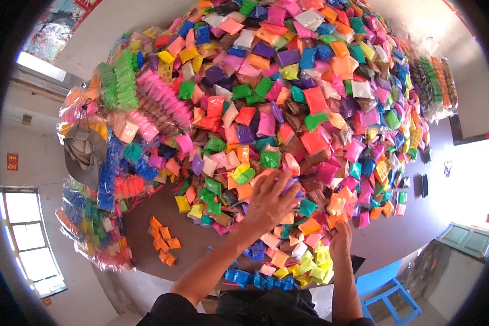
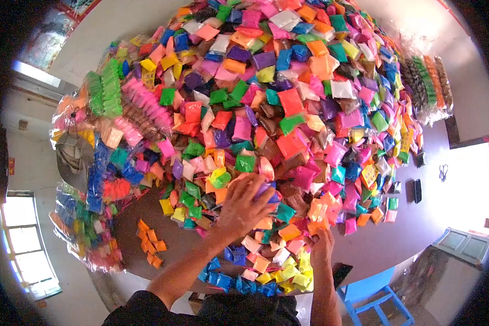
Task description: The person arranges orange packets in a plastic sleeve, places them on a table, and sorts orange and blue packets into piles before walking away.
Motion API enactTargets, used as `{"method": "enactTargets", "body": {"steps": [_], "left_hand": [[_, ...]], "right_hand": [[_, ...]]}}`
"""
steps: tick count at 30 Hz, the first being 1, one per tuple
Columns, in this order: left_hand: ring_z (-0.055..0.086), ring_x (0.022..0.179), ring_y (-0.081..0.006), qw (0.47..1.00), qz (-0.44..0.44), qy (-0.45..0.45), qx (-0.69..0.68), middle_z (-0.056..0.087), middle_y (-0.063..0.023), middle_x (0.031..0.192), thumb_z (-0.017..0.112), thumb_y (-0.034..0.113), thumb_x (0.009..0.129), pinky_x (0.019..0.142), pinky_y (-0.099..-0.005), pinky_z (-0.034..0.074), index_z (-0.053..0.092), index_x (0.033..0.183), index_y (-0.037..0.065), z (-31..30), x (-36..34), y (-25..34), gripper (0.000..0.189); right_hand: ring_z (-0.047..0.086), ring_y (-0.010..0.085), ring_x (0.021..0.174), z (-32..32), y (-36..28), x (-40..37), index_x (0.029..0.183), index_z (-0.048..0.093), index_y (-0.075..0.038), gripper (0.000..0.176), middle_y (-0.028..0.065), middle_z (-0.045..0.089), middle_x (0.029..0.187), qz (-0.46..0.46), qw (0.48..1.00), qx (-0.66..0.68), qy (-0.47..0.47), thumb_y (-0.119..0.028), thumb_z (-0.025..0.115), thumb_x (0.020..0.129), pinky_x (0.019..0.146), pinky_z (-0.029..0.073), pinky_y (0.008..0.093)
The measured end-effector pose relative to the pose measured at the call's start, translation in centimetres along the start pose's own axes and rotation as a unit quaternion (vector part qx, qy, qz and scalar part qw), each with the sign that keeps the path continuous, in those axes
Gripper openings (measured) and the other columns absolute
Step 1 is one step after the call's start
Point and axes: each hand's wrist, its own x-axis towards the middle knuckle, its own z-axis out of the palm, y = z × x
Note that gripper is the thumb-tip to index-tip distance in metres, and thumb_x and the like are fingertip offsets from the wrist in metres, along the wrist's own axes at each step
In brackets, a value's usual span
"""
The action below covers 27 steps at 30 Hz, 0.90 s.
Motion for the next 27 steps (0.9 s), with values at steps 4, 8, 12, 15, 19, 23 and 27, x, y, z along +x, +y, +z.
{"method": "enactTargets", "body": {"steps": [4, 8, 12, 15, 19, 23, 27], "left_hand": [[0.051, 0.131, -0.0384, 0.998, -0.062, 0.014, -0.014, 0.050, -0.0169, 0.145, 0.080, 0.030, 0.082, 0.109, -0.0515, 0.043, 0.059, 0.139, 0.016, -1.2, -0.6, -1.4, 0.062], [0.055, 0.126, -0.0380, 0.994, -0.105, 0.021, -0.013, 0.053, -0.0166, 0.143, 0.082, 0.031, 0.081, 0.105, -0.0490, 0.047, 0.059, 0.142, 0.017, -2.0, -1.1, -3.0, 0.067], [0.052, 0.132, -0.0405, 0.990, -0.127, 0.017, -0.060, 0.050, -0.0177, 0.147, 0.082, 0.027, 0.082, 0.108, -0.0488, 0.047, 0.059, 0.141, 0.016, -2.5, -1.0, -3.1, 0.065], [0.048, 0.137, -0.0424, 0.984, -0.139, 0.033, -0.103, 0.046, -0.0241, 0.150, 0.083, 0.018, 0.082, 0.111, -0.0479, 0.046, 0.052, 0.146, 0.010, -2.9, -1.0, -2.6, 0.071], [0.047, 0.139, -0.0424, 0.982, -0.156, 0.049, -0.096, 0.044, -0.0250, 0.152, 0.078, 0.012, 0.086, 0.111, -0.0479, 0.045, 0.051, 0.146, 0.006, -3.3, -1.5, -2.0, 0.066], [0.051, 0.136, -0.0418, 0.982, -0.155, 0.069, -0.079, 0.043, -0.0235, 0.153, 0.074, 0.006, 0.090, 0.103, -0.0469, 0.052, 0.053, 0.144, 0.009, -2.7, -2.9, -2.9, 0.059], [0.046, 0.140, -0.0428, 0.973, -0.171, 0.081, -0.131, 0.043, -0.0247, 0.153, 0.072, 0.006, 0.090, 0.110, -0.0478, 0.045, 0.049, 0.148, 0.007, -3.1, -2.8, -2.7, 0.062]], "right_hand": [[0.068, 0.0155, 0.090, -1.2, 0.7, 0.0, 0.122, 0.061, -0.004, 0.027, 0.0054, 0.068, 0.106, 0.000, 1.000, -0.002, -0.011, -0.019, 0.054, 0.100, 0.074, 0.062, 0.0358], [0.068, 0.0152, 0.088, -0.3, -0.1, -1.1, 0.120, 0.063, -0.005, 0.025, 0.0051, 0.069, 0.102, -0.010, 1.000, -0.005, -0.001, -0.019, 0.058, 0.100, 0.072, 0.061, 0.0346], [0.070, 0.0165, 0.087, 1.0, -1.3, -2.4, 0.124, 0.062, -0.005, 0.029, 0.0058, 0.070, 0.105, -0.025, 0.999, 0.012, -0.017, -0.023, 0.059, 0.102, 0.070, 0.060, 0.0336], [0.071, 0.0179, 0.090, 0.5, -0.7, -2.4, 0.129, 0.061, -0.005, 0.034, 0.0064, 0.070, 0.111, -0.010, 1.000, -0.008, -0.021, -0.026, 0.059, 0.103, 0.071, 0.060, 0.0331], [0.071, 0.0182, 0.092, 2.4, -0.9, -3.8, 0.134, 0.060, -0.002, 0.039, 0.0083, 0.072, 0.113, -0.033, 0.997, -0.039, -0.058, -0.027, 0.059, 0.104, 0.073, 0.059, 0.0312], [0.070, 0.0157, 0.091, 3.4, -0.4, -4.5, 0.129, 0.063, 0.000, 0.036, 0.0077, 0.072, 0.112, -0.034, 0.992, -0.086, -0.085, -0.025, 0.060, 0.104, 0.075, 0.058, 0.0307], [0.070, 0.0131, 0.089, 3.4, 0.9, -5.1, 0.127, 0.065, -0.001, 0.034, 0.0074, 0.073, 0.108, -0.030, 0.985, -0.142, -0.098, -0.025, 0.061, 0.103, 0.074, 0.056, 0.0270]]}}
